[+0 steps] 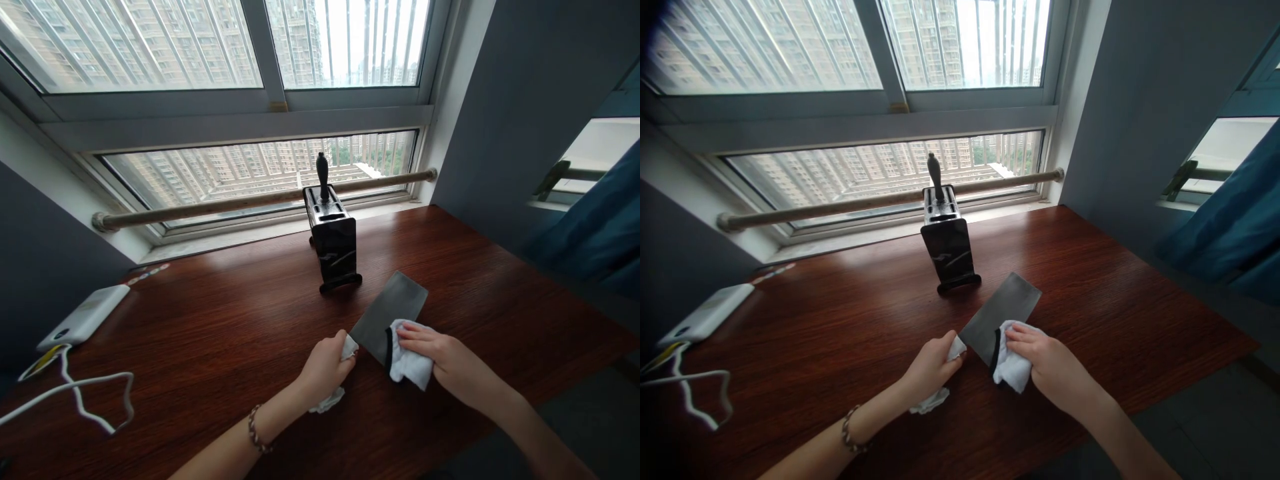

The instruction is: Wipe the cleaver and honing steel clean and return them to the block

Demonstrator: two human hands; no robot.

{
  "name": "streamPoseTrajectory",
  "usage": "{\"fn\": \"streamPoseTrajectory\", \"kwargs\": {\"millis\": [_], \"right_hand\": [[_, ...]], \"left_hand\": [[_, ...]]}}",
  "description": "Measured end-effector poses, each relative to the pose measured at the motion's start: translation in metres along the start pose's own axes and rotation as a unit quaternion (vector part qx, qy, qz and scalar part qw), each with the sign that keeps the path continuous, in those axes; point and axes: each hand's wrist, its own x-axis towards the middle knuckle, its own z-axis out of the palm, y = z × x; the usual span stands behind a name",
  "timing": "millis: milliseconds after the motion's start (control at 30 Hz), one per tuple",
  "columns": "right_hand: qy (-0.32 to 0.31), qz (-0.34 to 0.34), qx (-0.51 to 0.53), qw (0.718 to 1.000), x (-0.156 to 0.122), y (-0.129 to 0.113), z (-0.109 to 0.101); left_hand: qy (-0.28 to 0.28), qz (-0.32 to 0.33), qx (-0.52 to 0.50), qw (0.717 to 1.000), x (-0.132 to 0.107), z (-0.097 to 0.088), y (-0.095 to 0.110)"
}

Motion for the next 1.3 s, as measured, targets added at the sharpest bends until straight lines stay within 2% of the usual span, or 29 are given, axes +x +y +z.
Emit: {"fn": "streamPoseTrajectory", "kwargs": {"millis": [167,233,300,333,400,433,467,500,600,667,733,933,1100,1200,1233,1300], "right_hand": [[0.095,0.069,-0.061,0.991,-0.001,0.063,-0.022],[0.154,0.136,-0.097,0.974,-0.003,0.078,-0.033],[0.251,0.189,-0.120,0.942,-0.005,0.077,-0.042],[0.307,0.189,-0.123,0.925,-0.006,0.071,-0.045],[0.403,0.122,-0.115,0.900,-0.007,0.049,-0.045],[0.427,0.070,-0.109,0.895,-0.005,0.035,-0.040],[0.428,0.015,-0.103,0.898,-0.003,0.020,-0.033],[0.398,-0.033,-0.099,0.911,0.000,0.005,-0.023],[0.205,-0.126,-0.096,0.966,0.012,-0.026,0.012],[0.106,-0.137,-0.081,0.982,0.019,-0.030,0.031],[0.069,-0.111,-0.061,0.990,0.022,-0.024,0.037],[0.116,0.005,-0.061,0.991,0.023,0.025,0.011],[0.151,0.140,-0.156,0.966,0.021,0.060,-0.012],[0.202,0.194,-0.193,0.941,0.017,0.064,-0.026],[0.234,0.187,-0.193,0.934,0.016,0.059,-0.029],[0.297,0.130,-0.177,0.929,0.015,0.042,-0.028]], "left_hand": [[-0.004,0.004,0.001,1.000,0.000,0.001,-0.002],[-0.005,0.001,-0.001,1.000,0.000,0.001,-0.002],[-0.005,0.000,-0.005,1.000,0.000,0.000,-0.002],[-0.004,0.000,-0.005,1.000,0.000,0.000,-0.002],[-0.003,0.000,-0.001,1.000,0.001,0.000,-0.002],[-0.003,-0.001,0.003,1.000,0.001,0.000,-0.001],[-0.004,-0.001,0.006,1.000,0.002,0.000,-0.001],[-0.006,-0.001,0.010,1.000,0.002,0.000,-0.001],[-0.013,0.002,0.021,1.000,0.003,0.001,0.000],[-0.016,0.004,0.026,1.000,0.003,0.000,0.001],[-0.017,0.005,0.030,0.999,0.002,0.000,0.002],[-0.019,0.016,0.029,0.999,0.002,-0.002,0.000],[-0.022,0.022,0.036,0.999,0.002,-0.002,-0.001],[-0.023,0.020,0.044,0.999,0.001,-0.003,0.000],[-0.023,0.019,0.046,0.998,0.001,-0.003,0.000],[-0.025,0.018,0.049,0.998,0.001,-0.004,0.001]]}}
